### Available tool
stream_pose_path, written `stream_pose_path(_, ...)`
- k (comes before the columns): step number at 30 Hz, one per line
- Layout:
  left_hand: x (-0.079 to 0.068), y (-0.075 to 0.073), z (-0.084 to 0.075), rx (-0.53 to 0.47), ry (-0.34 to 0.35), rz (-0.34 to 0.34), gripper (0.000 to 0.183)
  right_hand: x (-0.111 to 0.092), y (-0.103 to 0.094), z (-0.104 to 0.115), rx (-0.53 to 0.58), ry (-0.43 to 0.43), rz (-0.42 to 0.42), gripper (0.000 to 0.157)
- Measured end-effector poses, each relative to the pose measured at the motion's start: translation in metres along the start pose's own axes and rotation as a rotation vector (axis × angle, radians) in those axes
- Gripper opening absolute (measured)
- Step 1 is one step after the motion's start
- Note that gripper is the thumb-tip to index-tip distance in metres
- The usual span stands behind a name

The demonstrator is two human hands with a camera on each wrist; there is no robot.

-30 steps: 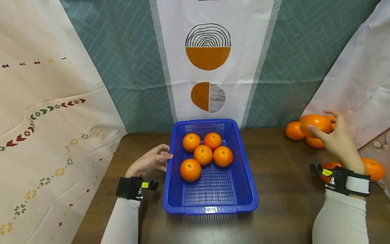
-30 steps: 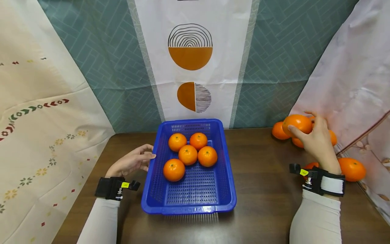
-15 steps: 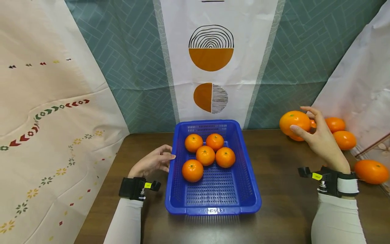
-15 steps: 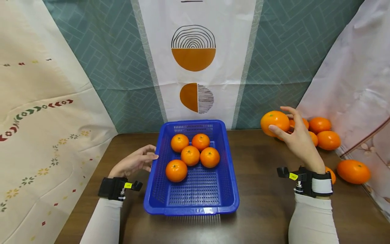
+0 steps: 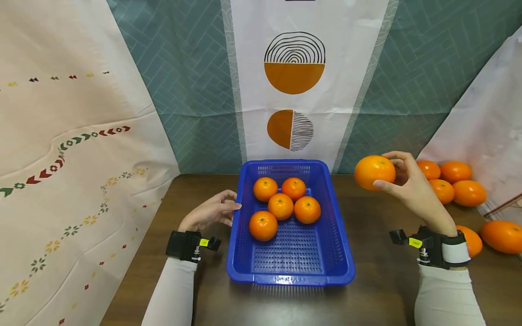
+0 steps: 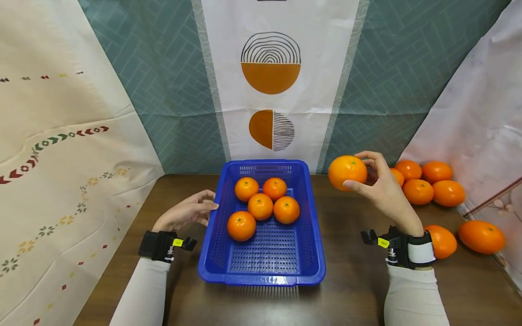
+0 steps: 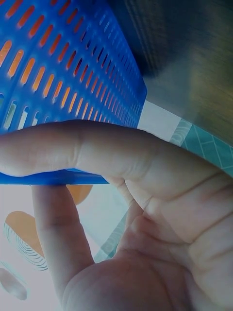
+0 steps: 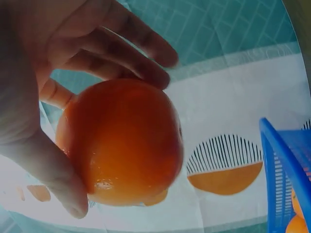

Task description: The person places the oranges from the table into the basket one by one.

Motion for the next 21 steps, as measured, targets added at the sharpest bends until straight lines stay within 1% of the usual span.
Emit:
stream_pose_path(2, -0.001, 0.000, 0.000, -0.010, 0.000, 0.006, 0.036, 0.000, 0.007, 0.003, -0.012, -0.009, 0.023, 0.065)
stream_pose_path(5, -0.002, 0.000, 0.000, -0.016, 0.004, 0.009, 0.036, 0.000, 0.018, 0.009, -0.053, -0.018, 0.065, 0.070)
stream_pose_path(8, 0.000, 0.000, 0.000, -0.019, 0.007, 0.008, 0.036, 0.000, 0.029, 0.015, -0.104, -0.048, 0.110, 0.071)
stream_pose_path(9, 0.000, 0.000, 0.000, -0.016, 0.008, 0.008, 0.035, 0.000, 0.032, 0.017, -0.102, -0.060, 0.123, 0.070)
stream_pose_path(12, 0.004, 0.002, -0.001, -0.004, 0.013, 0.010, 0.035, -0.001, 0.042, 0.023, -0.048, -0.101, 0.160, 0.065)
stream_pose_path(14, 0.005, 0.002, -0.002, 0.005, 0.013, 0.008, 0.036, 0.000, 0.048, 0.025, 0.001, -0.110, 0.188, 0.063)
stream_pose_path(16, 0.005, 0.001, -0.002, 0.003, 0.011, 0.006, 0.036, 0.001, 0.054, 0.028, 0.025, -0.114, 0.206, 0.062)
stream_pose_path(21, 0.001, -0.003, 0.001, -0.013, 0.005, -0.005, 0.035, 0.006, 0.067, 0.031, 0.002, -0.096, 0.227, 0.060)
Point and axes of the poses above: each hand's wrist, its own x-axis towards the middle knuckle, its own y-axis out of the palm, z = x × y, the point moved 7 cm from there along x, towards the middle knuckle, and after that the axes turned 3 degrees about x, right-handed, at the moved point
